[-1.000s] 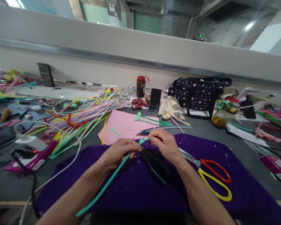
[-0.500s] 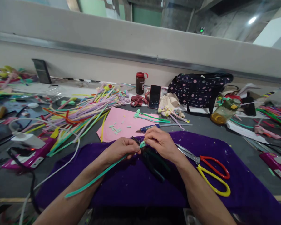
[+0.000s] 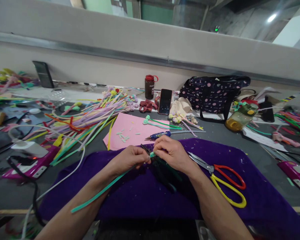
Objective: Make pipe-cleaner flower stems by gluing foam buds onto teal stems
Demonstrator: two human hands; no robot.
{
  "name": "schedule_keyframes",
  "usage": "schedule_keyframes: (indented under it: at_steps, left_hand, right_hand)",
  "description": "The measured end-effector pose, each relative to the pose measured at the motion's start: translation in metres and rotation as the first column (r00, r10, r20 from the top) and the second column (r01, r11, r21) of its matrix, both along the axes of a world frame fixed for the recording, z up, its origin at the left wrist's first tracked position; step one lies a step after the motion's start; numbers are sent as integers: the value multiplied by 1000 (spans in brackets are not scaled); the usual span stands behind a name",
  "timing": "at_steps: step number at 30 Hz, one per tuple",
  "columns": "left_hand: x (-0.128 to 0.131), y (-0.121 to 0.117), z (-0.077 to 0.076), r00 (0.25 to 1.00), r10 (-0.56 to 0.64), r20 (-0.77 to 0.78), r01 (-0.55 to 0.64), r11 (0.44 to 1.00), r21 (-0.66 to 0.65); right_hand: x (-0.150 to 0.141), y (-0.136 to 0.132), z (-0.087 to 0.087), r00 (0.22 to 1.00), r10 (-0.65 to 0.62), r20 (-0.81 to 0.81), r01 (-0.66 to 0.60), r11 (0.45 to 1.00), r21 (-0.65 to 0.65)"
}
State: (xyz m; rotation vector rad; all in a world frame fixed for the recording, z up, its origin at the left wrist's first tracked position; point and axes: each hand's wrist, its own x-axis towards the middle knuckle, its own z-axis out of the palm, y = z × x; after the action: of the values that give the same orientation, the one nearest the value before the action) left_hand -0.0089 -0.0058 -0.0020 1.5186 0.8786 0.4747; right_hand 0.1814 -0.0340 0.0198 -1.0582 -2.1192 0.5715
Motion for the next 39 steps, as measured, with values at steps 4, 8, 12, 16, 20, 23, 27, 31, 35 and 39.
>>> schedule_keyframes:
  at_steps: [4, 8, 12, 16, 20, 23, 27, 31, 35, 39]
  left_hand:
    - [0, 0, 1, 1000, -5, -16, 5, 1000, 3]
    - [0, 0, 2, 999, -24, -22, 24, 1000, 3]
    - [-1, 0, 0, 999, -35, -24, 35, 999, 7]
    - [0, 0, -1, 999, -33, -20, 34, 999, 8]
    - [0, -1, 1, 1000, -8, 6, 8, 1000, -5]
    - [-2, 0, 4, 999, 24, 29, -23, 1000, -17]
    - [-6, 2, 7, 995, 26, 98, -18, 996, -87]
    - [-8, 1, 8, 985, 25, 172, 0, 989, -147]
    - [-6, -1, 8, 973, 75, 220, -36, 984, -174]
    - [-3, -3, 9, 963, 151, 222, -100, 969, -225]
  right_hand:
    - [0, 0, 0, 1000, 17, 15, -17, 1000, 8]
    - [0, 0, 0, 998, 46, 30, -47, 999, 16]
    - [0, 0, 1, 997, 49, 53, -50, 999, 17]
    - [-1, 0, 0, 997, 49, 57, -50, 999, 15]
    - [1, 1, -1, 998, 59, 33, -59, 998, 8]
    - [4, 1, -1, 998, 24, -63, -24, 1000, 11]
    - [6, -1, 0, 954, -128, -270, 117, 991, -57]
    - [4, -1, -1, 921, -161, -356, 123, 984, -126]
    - [0, -1, -4, 909, -114, -401, 1, 962, -272]
    - [-5, -2, -7, 897, -125, -424, -37, 935, -353]
